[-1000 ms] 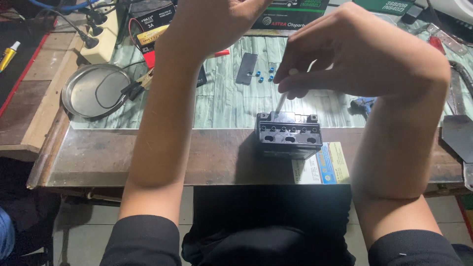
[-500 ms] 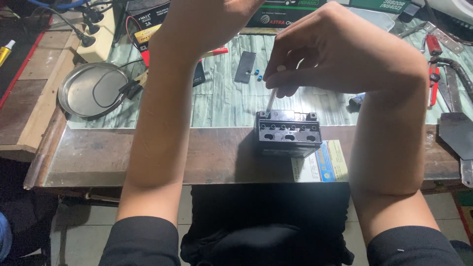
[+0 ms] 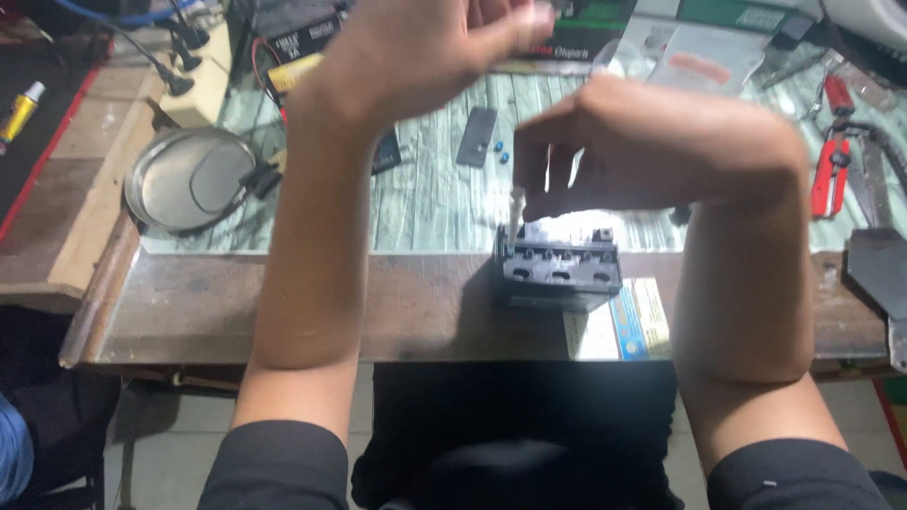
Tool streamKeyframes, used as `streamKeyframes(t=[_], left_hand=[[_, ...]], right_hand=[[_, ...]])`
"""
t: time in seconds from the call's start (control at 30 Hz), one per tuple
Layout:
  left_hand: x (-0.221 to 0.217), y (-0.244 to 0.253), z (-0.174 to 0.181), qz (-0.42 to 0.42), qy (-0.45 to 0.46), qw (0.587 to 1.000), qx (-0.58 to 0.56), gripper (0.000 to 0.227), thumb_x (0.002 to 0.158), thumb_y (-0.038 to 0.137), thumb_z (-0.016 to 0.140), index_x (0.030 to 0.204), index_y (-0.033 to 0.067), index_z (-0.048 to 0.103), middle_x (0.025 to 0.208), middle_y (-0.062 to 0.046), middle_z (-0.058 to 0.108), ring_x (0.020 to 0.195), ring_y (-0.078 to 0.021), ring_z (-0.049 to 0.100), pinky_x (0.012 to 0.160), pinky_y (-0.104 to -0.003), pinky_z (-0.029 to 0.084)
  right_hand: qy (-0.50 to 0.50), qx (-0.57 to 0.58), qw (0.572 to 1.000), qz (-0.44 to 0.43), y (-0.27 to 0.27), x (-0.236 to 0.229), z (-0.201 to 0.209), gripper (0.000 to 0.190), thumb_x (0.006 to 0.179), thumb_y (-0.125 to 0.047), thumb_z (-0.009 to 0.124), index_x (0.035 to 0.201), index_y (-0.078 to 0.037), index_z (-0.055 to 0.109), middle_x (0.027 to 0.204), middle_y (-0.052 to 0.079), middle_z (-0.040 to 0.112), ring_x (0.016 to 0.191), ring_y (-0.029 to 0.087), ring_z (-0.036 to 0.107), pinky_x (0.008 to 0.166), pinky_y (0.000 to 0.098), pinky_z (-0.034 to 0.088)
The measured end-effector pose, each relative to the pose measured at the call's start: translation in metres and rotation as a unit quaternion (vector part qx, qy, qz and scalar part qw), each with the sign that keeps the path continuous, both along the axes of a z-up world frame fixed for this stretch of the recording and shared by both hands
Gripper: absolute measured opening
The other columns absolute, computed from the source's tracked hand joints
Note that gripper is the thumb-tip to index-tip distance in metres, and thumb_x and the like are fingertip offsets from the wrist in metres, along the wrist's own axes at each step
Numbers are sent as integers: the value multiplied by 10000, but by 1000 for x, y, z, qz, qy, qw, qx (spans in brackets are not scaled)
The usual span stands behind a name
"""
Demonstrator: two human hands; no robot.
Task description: Filling the cells of a lead-acid battery with liquid using a syringe at a workbench.
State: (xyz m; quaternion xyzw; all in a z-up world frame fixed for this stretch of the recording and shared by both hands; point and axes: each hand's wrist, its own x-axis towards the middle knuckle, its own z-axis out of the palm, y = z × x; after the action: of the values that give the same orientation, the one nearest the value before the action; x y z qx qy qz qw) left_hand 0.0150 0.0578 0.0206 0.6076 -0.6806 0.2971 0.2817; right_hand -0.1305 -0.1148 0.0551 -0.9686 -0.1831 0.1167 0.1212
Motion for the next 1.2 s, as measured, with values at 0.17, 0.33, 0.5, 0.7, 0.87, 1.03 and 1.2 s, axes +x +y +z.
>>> streamKeyframes(t=[0.17, 0.33, 0.5, 0.7, 0.87, 1.03, 1.2], left_hand=[[-37, -9, 33, 237, 335, 847, 338, 173, 1022, 259, 649, 1119, 120, 681, 977, -32, 721, 769, -102, 658, 661, -258, 554], [-43, -17, 32, 272, 317, 822, 386, 277, 946, 272, 557, 1173, 130, 624, 922, -50, 781, 831, -219, 707, 744, -398, 497], [-40, -22, 10, 240, 306, 850, 355, 270, 955, 240, 549, 1182, 121, 632, 850, -76, 770, 732, -230, 692, 717, -395, 480], [-25, -21, -91, -42, 294, 953, 52, 287, 953, 312, 619, 775, 99, 546, 651, 19, 522, 605, -119, 441, 569, -304, 358], [-50, -2, -142, -124, 500, 853, -85, 409, 914, 515, 452, 866, 135, 595, 741, 18, 528, 674, -106, 482, 679, -280, 425], [-86, -7, -133, -206, 386, 894, -99, 468, 1075, 451, 373, 903, 55, 554, 816, -62, 521, 710, -196, 504, 690, -338, 419], [-90, -10, -139, -194, 341, 913, -109, 445, 1119, 316, 359, 850, 24, 559, 751, -82, 543, 629, -202, 530, 579, -303, 442]], right_hand=[[-22, 67, 995, 66, -9, 5, -6, 188, 859, -335, 806, 984, -203, 758, 783, -72, 813, 576, 100, 731, 565, 270, 578], [-11, 76, 996, 42, -5, 2, -4, 162, 862, -309, 807, 978, -212, 751, 778, -61, 784, 621, 118, 696, 624, 290, 548], [-20, 43, 995, 90, -11, -8, -4, 227, 862, -372, 807, 1014, -218, 737, 686, -33, 752, 555, 158, 689, 559, 327, 523], [-35, 79, 990, 111, -7, -10, -6, 178, 917, -318, 753, 980, -159, 705, 757, -31, 784, 545, 148, 698, 551, 314, 540], [-80, -58, 993, 59, -4, -24, -3, 386, 889, -548, 794, 941, -198, 640, 531, -54, 532, 415, 151, 469, 445, 329, 394], [-141, -31, 987, 69, -4, -32, -1, 231, 942, -363, 746, 847, -192, 622, 524, -50, 539, 417, 133, 482, 433, 322, 377], [-101, -6, 989, 111, 1, -26, -4, 234, 977, -312, 689, 812, -151, 649, 551, -35, 636, 429, 142, 589, 448, 321, 475]])
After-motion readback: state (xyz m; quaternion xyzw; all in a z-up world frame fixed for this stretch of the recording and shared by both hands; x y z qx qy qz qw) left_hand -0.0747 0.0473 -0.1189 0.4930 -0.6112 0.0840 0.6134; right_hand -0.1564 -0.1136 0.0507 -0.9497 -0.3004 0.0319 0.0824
